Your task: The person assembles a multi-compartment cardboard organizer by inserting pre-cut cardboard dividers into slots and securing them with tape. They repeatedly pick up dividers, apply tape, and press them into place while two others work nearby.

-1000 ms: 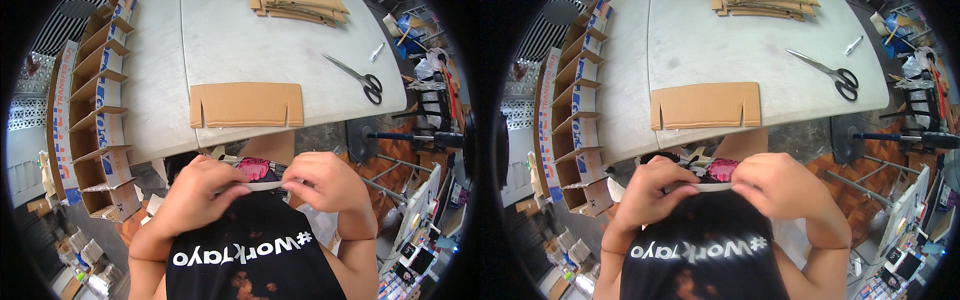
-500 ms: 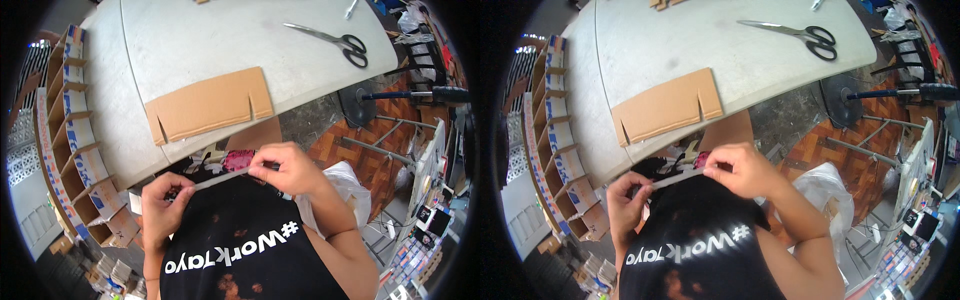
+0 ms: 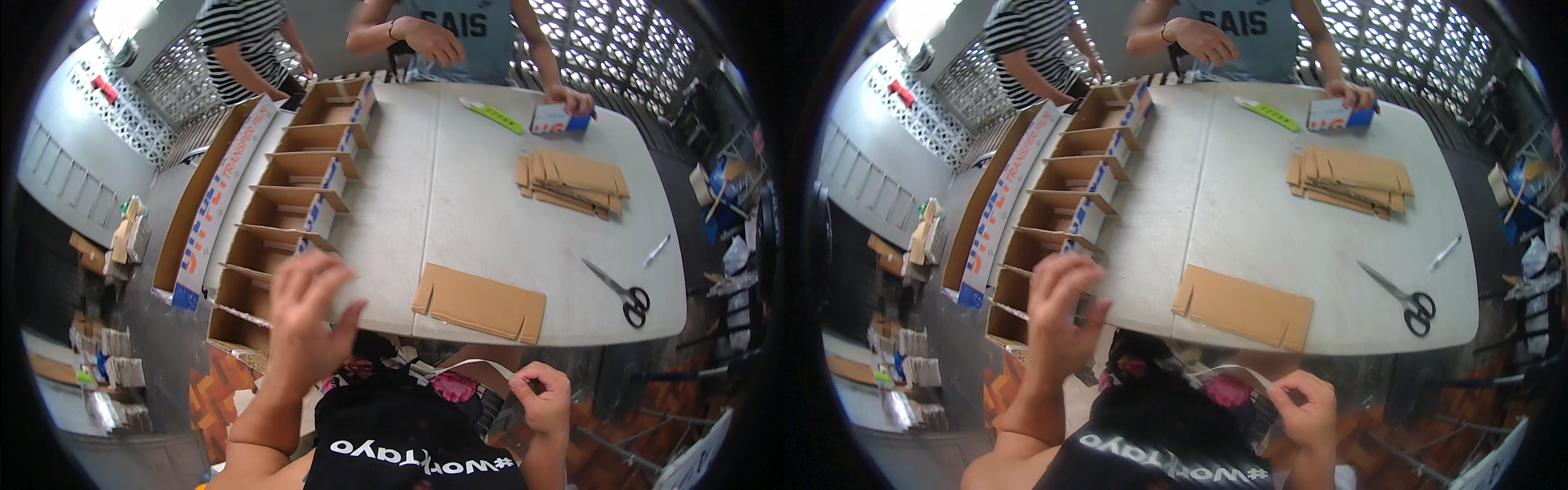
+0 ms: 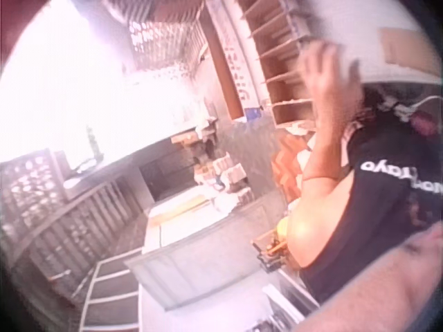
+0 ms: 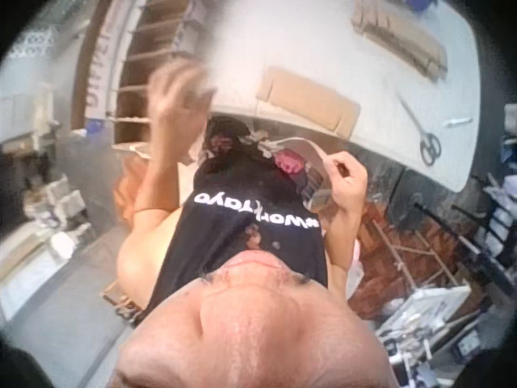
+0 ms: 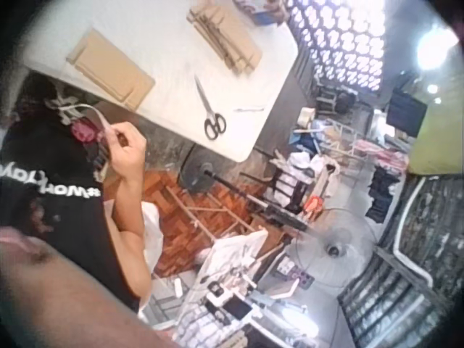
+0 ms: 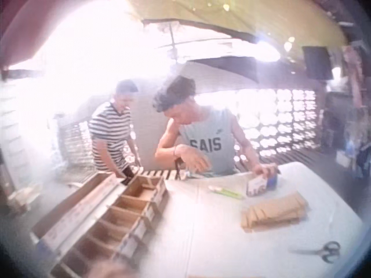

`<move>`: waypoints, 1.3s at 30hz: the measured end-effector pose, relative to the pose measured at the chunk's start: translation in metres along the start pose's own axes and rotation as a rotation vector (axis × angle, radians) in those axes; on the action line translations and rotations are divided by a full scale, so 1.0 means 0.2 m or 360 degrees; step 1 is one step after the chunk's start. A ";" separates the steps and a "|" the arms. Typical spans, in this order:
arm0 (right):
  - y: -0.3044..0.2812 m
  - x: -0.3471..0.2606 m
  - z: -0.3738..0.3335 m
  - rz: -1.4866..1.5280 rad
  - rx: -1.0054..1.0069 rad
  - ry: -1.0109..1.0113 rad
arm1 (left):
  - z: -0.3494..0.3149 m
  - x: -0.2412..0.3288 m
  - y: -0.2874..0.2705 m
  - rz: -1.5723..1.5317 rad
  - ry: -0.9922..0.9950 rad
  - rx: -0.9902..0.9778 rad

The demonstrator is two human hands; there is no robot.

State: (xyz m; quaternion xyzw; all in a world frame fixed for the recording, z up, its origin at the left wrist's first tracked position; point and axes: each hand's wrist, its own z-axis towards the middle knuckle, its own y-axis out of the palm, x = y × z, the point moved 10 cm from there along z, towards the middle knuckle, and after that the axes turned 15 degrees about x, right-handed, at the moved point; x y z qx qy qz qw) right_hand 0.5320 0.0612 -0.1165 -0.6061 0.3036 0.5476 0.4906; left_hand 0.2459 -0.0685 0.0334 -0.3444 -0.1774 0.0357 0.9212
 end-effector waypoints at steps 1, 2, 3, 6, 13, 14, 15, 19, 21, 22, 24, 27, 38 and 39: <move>-0.02 -0.01 0.01 -0.0026 0.0029 -0.0021 | 0.01 -0.08 -0.02 0.0214 -0.0015 0.0009; -0.02 -0.02 0.03 -0.0023 0.0027 -0.0035 | 0.02 -0.14 -0.07 0.0469 -0.0043 0.0006; -0.02 -0.03 0.06 0.0011 0.0030 -0.0055 | -0.02 -0.23 -0.07 0.0586 -0.0137 -0.0106; 0.01 -0.09 0.15 0.0003 0.0022 -0.0110 | -0.15 -0.43 -0.05 0.0732 -0.0373 -0.0412; 0.10 -0.18 0.24 -0.0068 0.0040 -0.0192 | -0.23 -0.53 -0.11 0.0391 -0.0303 -0.0634; 0.12 -0.19 0.25 -0.0056 0.0045 -0.0180 | -0.23 -0.54 -0.13 0.0373 -0.0268 -0.0642; 0.13 -0.20 0.26 -0.0045 0.0051 -0.0168 | -0.24 -0.55 -0.15 0.0354 -0.0232 -0.0650; 0.16 -0.23 0.28 -0.0087 0.0109 -0.0095 | -0.24 -0.65 -0.20 0.0244 -0.0163 -0.0621; 0.17 -0.25 0.28 -0.0146 0.0093 -0.0120 | -0.24 -0.68 -0.21 0.0235 -0.0145 -0.0628; 0.18 -0.26 0.28 -0.0173 0.0087 -0.0133 | -0.24 -0.69 -0.22 0.0232 -0.0132 -0.0631; 0.20 -0.27 0.28 -0.0214 0.0081 -0.0126 | -0.24 -0.72 -0.23 0.0158 -0.0188 -0.0653; 0.23 -0.30 0.28 -0.0251 0.0083 -0.0227 | -0.22 -0.72 -0.26 0.0074 -0.0263 -0.0659; 0.20 -0.34 0.27 -0.0364 0.0166 -0.0298 | -0.11 -0.57 -0.21 -0.0048 -0.0138 -0.0436; 0.20 -0.34 0.27 -0.0369 0.0168 -0.0302 | -0.11 -0.56 -0.19 -0.0054 -0.0122 -0.0415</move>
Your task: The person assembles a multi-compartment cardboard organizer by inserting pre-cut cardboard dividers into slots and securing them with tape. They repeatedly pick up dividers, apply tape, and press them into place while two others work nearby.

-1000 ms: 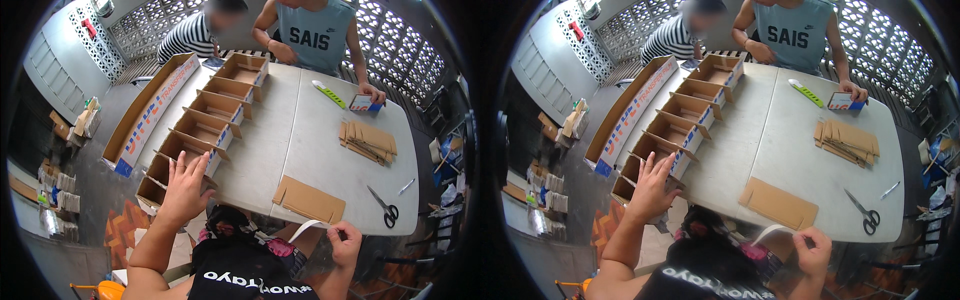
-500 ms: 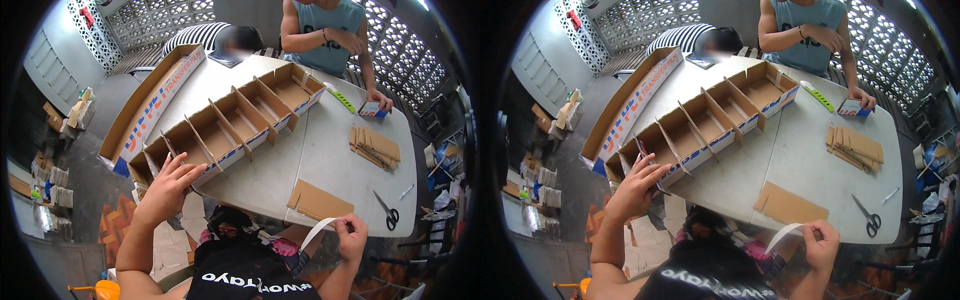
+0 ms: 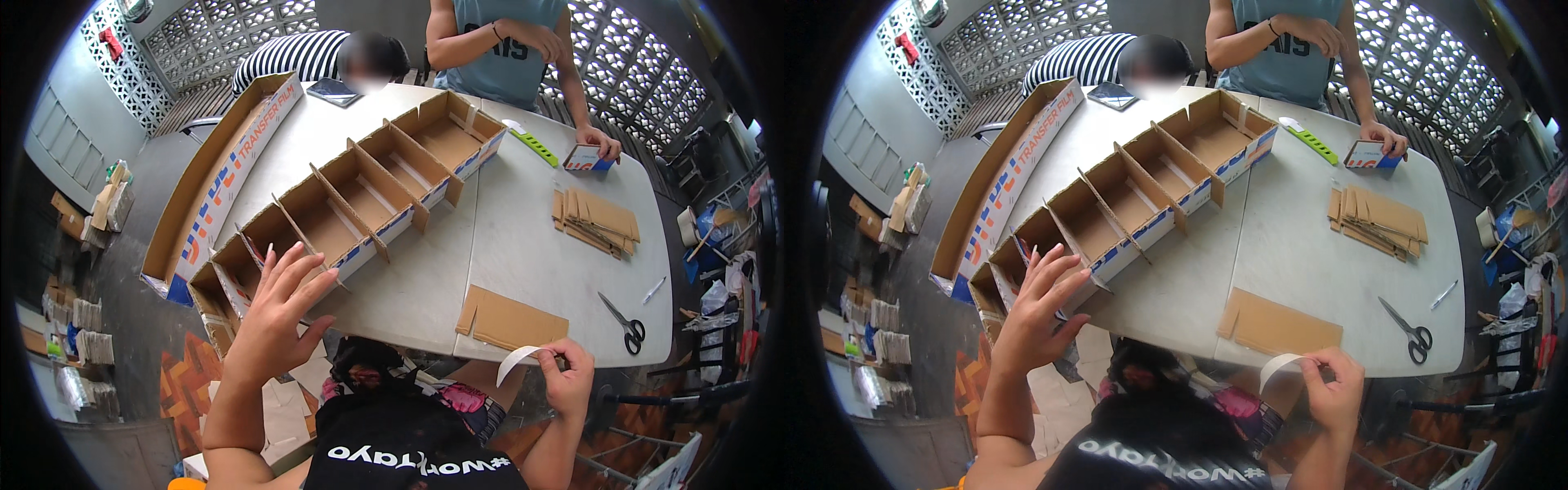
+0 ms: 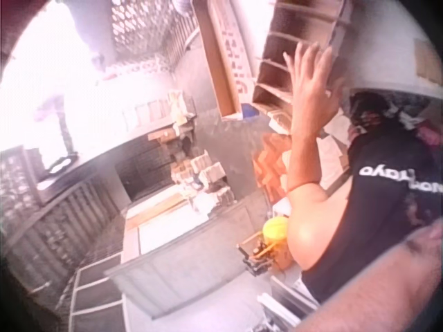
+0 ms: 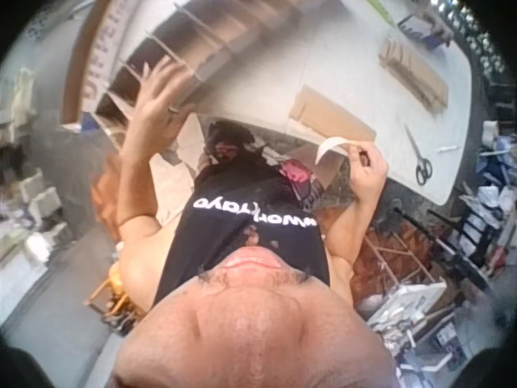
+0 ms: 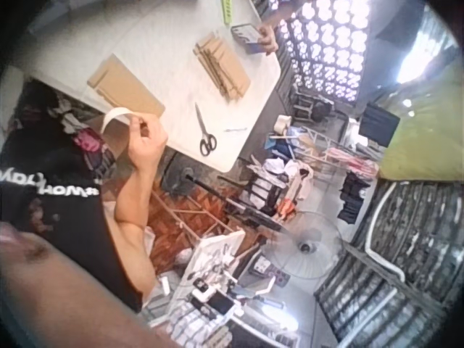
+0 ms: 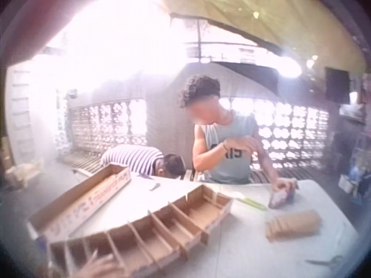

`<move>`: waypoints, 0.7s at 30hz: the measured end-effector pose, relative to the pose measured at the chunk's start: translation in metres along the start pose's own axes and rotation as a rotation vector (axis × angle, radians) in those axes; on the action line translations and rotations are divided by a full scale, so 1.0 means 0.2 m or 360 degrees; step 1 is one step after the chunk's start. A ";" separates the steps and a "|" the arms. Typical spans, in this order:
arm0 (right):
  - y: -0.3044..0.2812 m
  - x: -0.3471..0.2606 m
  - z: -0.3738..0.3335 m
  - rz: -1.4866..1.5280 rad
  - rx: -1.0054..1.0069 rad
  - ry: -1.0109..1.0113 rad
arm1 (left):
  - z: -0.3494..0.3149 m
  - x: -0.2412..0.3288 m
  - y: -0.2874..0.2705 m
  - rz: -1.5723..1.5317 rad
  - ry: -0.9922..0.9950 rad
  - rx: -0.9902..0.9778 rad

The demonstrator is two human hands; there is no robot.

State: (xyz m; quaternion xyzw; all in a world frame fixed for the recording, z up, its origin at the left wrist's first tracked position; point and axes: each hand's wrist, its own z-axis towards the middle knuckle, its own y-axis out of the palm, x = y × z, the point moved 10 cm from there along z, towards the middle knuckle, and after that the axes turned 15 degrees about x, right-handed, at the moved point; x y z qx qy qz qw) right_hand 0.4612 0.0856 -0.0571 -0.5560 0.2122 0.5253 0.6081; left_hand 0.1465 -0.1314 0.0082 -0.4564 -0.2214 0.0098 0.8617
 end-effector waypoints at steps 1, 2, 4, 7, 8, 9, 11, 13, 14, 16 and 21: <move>0.00 -0.01 0.00 0.0000 0.0001 -0.0011 | 0.01 0.01 0.01 0.0000 0.0017 0.0028; 0.00 -0.01 0.00 -0.0006 0.0009 -0.0013 | 0.02 0.02 0.02 -0.0001 0.0034 0.0056; -0.01 -0.02 0.00 -0.0018 0.0025 -0.0014 | 0.03 0.03 0.05 0.0003 0.0056 0.0053; -0.02 -0.02 0.00 -0.0046 0.0032 -0.0056 | 0.05 0.05 0.07 0.0029 0.0079 0.0035; -0.03 -0.01 0.01 -0.0047 0.0040 -0.0045 | 0.06 0.05 0.08 0.0042 0.0085 0.0028; -0.03 0.00 0.01 -0.0048 0.0048 -0.0034 | 0.06 0.05 0.09 0.0045 0.0084 0.0028; -0.04 0.01 0.01 -0.0050 0.0059 -0.0011 | 0.08 0.05 0.10 0.0050 0.0080 0.0028; -0.04 0.02 0.02 -0.0045 0.0060 0.0012 | 0.08 0.05 0.11 0.0072 0.0084 0.0016; -0.04 0.02 0.02 -0.0041 0.0057 0.0002 | 0.08 0.05 0.12 0.0086 0.0084 0.0011; -0.02 0.02 0.03 -0.0028 0.0043 -0.0022 | 0.08 0.04 0.11 0.0076 0.0079 0.0022; -0.01 0.06 0.04 -0.0020 0.0026 -0.0023 | 0.09 0.02 0.11 0.0063 0.0078 0.0052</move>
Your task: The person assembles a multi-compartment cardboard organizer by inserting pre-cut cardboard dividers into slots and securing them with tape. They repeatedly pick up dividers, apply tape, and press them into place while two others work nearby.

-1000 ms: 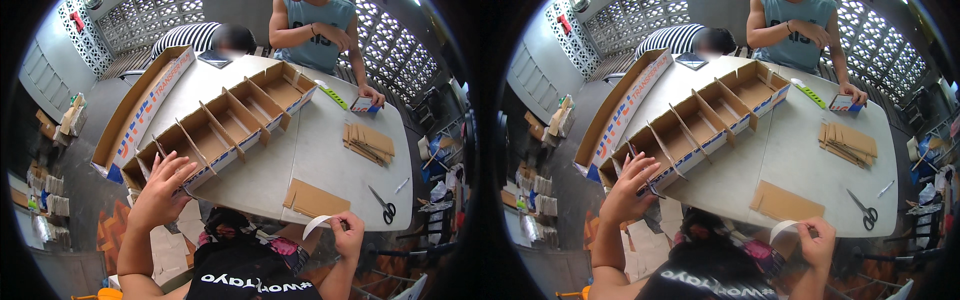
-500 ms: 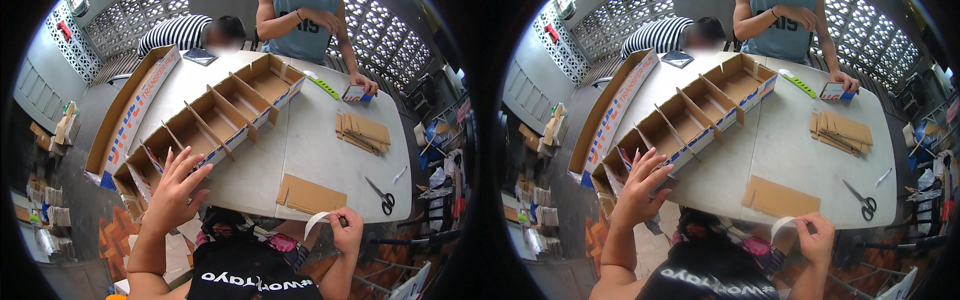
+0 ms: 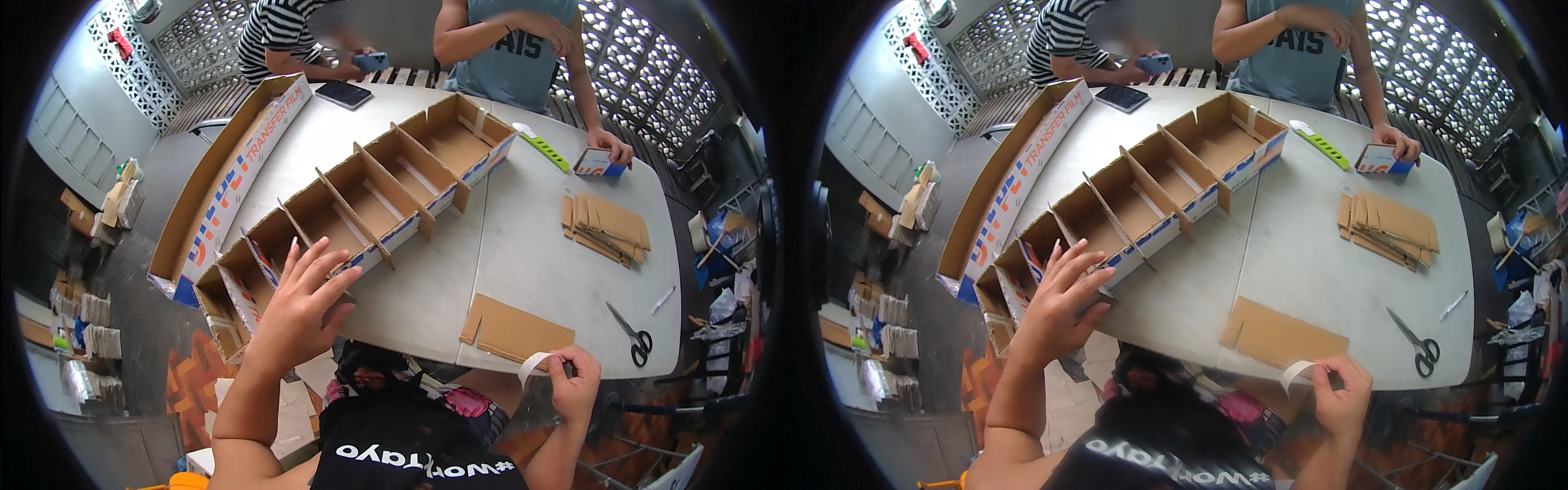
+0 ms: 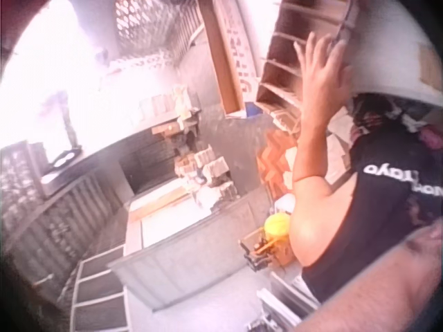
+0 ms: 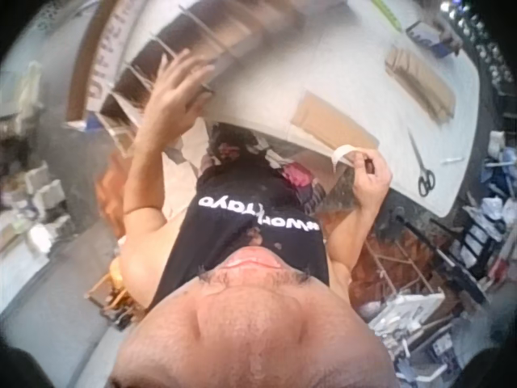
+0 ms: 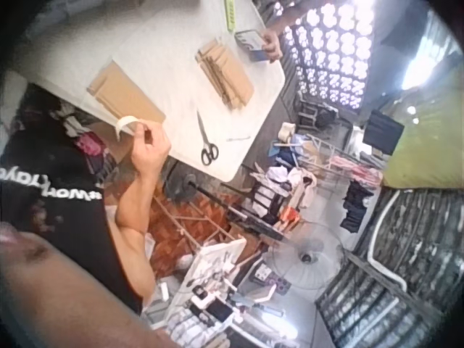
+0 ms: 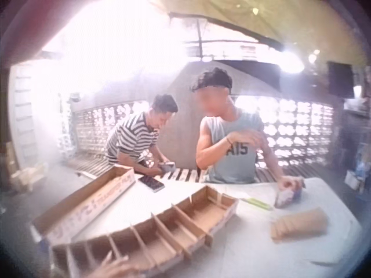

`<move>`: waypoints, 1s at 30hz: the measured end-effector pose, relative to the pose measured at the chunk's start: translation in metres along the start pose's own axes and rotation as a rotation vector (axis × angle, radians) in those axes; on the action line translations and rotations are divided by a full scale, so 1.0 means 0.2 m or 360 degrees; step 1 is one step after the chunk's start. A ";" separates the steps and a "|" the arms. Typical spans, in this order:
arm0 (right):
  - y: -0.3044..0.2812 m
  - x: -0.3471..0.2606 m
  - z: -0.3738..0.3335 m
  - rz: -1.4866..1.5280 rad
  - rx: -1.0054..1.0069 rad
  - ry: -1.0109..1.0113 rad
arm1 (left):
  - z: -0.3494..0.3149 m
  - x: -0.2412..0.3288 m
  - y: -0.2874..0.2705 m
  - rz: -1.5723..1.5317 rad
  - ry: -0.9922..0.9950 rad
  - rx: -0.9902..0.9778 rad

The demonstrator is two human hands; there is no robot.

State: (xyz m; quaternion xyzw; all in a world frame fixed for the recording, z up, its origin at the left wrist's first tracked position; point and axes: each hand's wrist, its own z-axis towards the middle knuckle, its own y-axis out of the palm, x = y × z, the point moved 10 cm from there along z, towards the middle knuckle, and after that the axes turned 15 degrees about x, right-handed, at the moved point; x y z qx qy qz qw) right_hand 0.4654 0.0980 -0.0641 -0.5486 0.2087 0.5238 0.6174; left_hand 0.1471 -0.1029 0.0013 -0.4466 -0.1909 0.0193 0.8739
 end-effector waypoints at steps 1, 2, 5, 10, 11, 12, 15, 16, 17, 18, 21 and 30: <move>0.00 0.01 0.00 0.0000 -0.0002 0.0007 | 0.00 0.00 0.01 0.0001 0.0009 -0.0003; 0.01 0.01 0.00 0.0008 -0.0006 -0.0005 | 0.00 0.00 0.01 0.0002 0.0018 -0.0005; 0.03 0.02 0.02 0.0004 -0.0019 -0.0016 | -0.01 -0.01 0.02 0.0005 0.0006 -0.0005; 0.04 0.07 0.02 -0.0032 -0.0028 0.0028 | -0.01 -0.01 0.02 -0.0024 0.0027 0.0002; 0.04 0.07 0.02 -0.0014 -0.0015 0.0024 | -0.01 -0.01 0.01 -0.0019 0.0034 0.0000; 0.04 0.07 0.02 0.0005 -0.0003 0.0021 | -0.01 -0.01 0.01 -0.0017 0.0040 0.0005; 0.06 0.06 0.03 0.0036 0.0001 0.0012 | -0.01 -0.01 0.01 -0.0015 0.0054 0.0013; 0.06 0.05 0.04 0.0040 0.0001 0.0003 | -0.01 -0.01 0.01 -0.0023 0.0058 0.0021; 0.06 0.06 0.04 0.0033 -0.0001 0.0005 | -0.01 -0.01 0.01 -0.0030 0.0063 0.0029; 0.06 0.07 0.04 0.0025 -0.0003 0.0007 | -0.01 0.00 0.00 -0.0028 0.0060 0.0041; 0.07 0.06 0.04 0.0037 -0.0002 0.0004 | -0.01 0.00 0.00 -0.0030 0.0050 0.0056; 0.06 0.05 0.04 0.0059 0.0016 0.0005 | -0.03 0.00 0.01 0.0034 0.0088 0.0028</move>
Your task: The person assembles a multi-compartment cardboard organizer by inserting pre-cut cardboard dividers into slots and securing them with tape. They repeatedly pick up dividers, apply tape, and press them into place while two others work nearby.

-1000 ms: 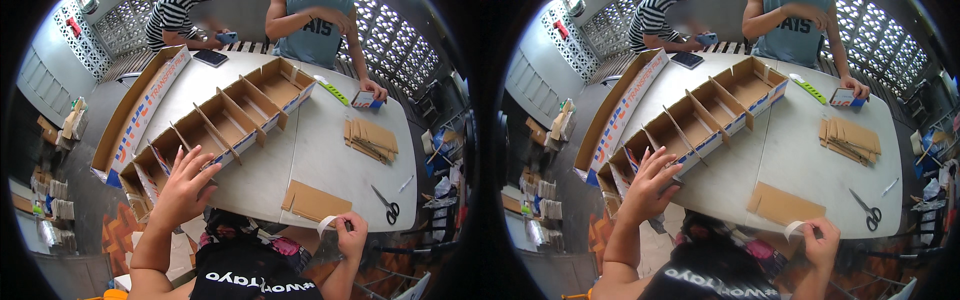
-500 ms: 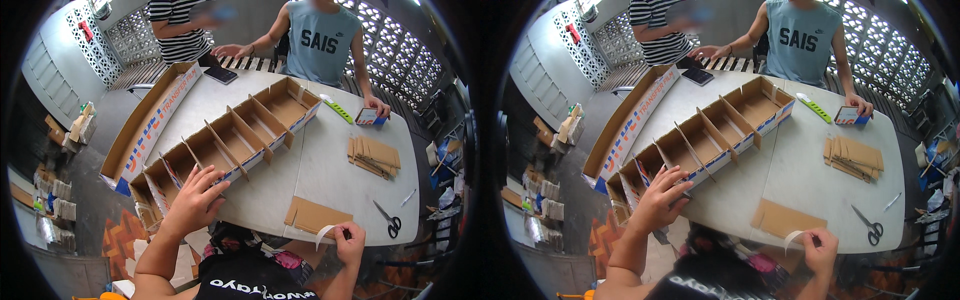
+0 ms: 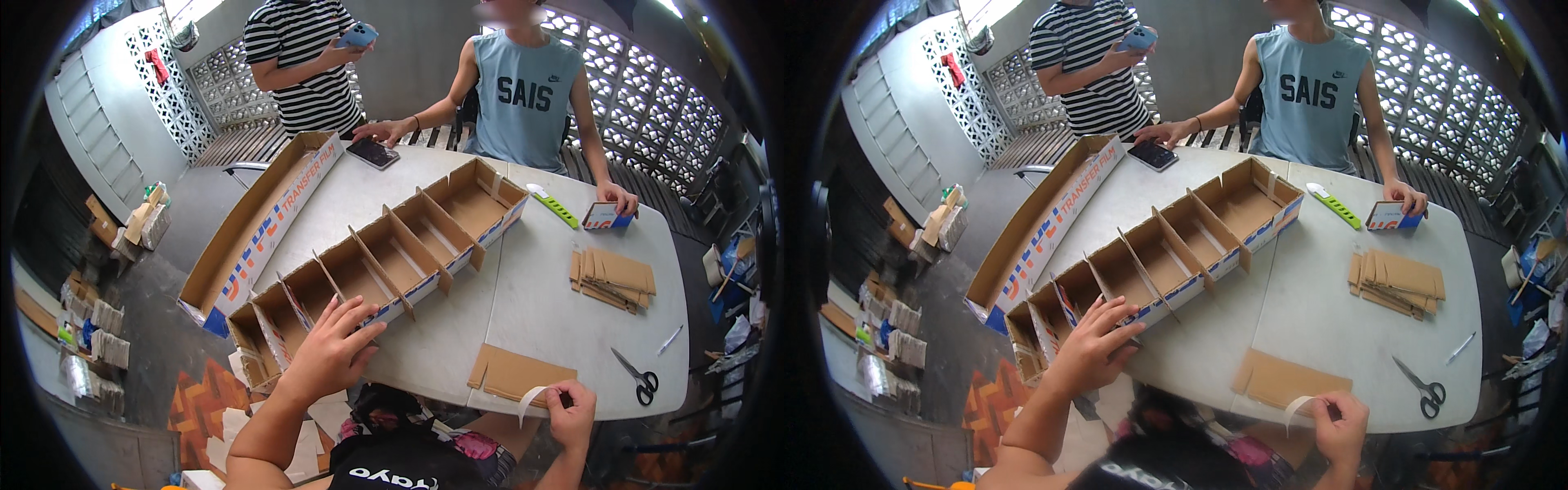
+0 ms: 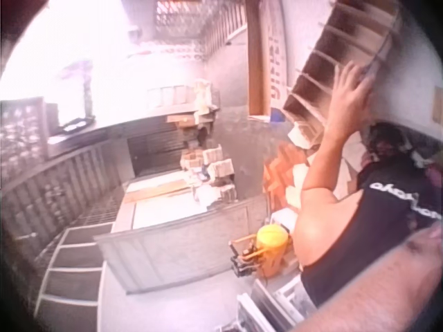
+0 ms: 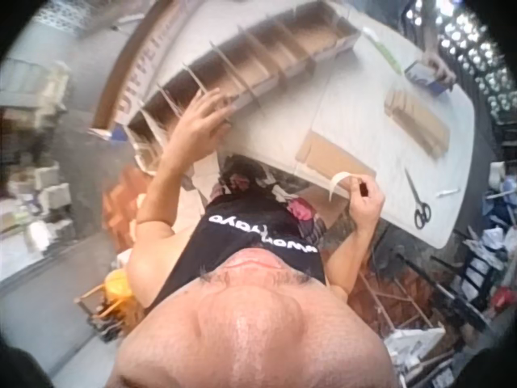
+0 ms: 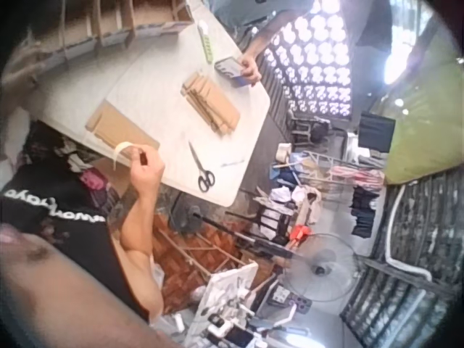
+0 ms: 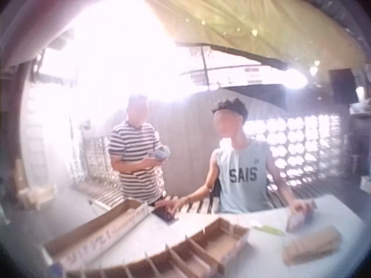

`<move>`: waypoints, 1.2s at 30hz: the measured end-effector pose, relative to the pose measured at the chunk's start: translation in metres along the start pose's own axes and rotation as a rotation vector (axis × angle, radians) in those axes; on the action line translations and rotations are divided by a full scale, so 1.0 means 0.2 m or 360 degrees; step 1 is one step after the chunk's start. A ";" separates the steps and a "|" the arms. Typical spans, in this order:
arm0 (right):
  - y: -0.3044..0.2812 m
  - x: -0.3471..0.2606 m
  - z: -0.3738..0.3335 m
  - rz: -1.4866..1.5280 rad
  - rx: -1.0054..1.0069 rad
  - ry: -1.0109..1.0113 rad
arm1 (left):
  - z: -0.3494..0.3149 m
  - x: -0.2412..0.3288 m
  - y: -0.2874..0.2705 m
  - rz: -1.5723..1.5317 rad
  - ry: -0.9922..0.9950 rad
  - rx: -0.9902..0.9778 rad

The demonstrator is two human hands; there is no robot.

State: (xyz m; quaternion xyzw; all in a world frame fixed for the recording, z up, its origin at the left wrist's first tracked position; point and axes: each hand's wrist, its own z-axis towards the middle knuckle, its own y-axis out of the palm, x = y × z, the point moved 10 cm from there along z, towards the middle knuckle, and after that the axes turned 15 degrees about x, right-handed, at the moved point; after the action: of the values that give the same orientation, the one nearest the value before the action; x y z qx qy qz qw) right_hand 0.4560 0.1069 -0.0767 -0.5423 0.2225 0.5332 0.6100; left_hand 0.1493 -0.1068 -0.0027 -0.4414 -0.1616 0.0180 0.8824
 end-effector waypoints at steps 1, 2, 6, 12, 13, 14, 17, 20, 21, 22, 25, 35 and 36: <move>0.00 -0.01 0.01 -0.0009 0.0001 -0.0006 | 0.00 0.00 0.00 0.0000 0.0003 0.0006; 0.00 -0.01 0.01 -0.0003 0.0003 -0.0018 | 0.00 0.00 0.00 0.0000 0.0006 0.0011; 0.00 0.01 0.00 0.0018 0.0002 0.0010 | 0.00 0.00 0.00 -0.0001 -0.0002 0.0000; 0.00 0.03 0.00 -0.0002 0.0001 -0.0005 | 0.01 0.01 0.00 0.0003 -0.0028 0.0018; 0.00 0.02 0.00 0.0002 0.0012 -0.0026 | 0.00 0.00 0.00 0.0016 -0.0019 0.0007; 0.00 0.02 0.00 0.0008 0.0013 -0.0021 | 0.00 0.00 0.01 0.0030 -0.0010 -0.0003; 0.00 0.01 0.00 0.0015 0.0011 -0.0013 | -0.01 0.00 0.00 0.0036 -0.0012 -0.0004; 0.00 0.00 0.00 0.0001 0.0015 -0.0027 | 0.00 0.01 -0.01 0.0017 -0.0028 0.0049; 0.00 0.00 0.00 -0.0003 0.0018 -0.0032 | 0.00 0.01 -0.01 0.0022 -0.0023 0.0051; 0.00 -0.01 0.00 -0.0007 0.0019 -0.0038 | 0.01 0.02 -0.01 0.0026 -0.0020 0.0052; 0.00 -0.02 0.00 0.0010 0.0013 -0.0016 | 0.00 0.01 0.00 0.0032 -0.0007 0.0025; -0.03 0.03 -0.01 0.0009 0.0034 0.0152 | 0.04 0.05 -0.13 0.0139 0.0155 0.0353; -0.05 0.03 -0.01 -0.0009 0.0064 0.0118 | 0.05 0.08 -0.14 -0.0001 0.0160 0.0456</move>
State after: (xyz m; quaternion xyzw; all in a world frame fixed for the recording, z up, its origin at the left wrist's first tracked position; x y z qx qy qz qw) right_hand 0.4680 0.1095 -0.0782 -0.5500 0.2541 0.5064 0.6136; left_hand 0.1581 -0.1136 0.0301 -0.3112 -0.1132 0.0185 0.9434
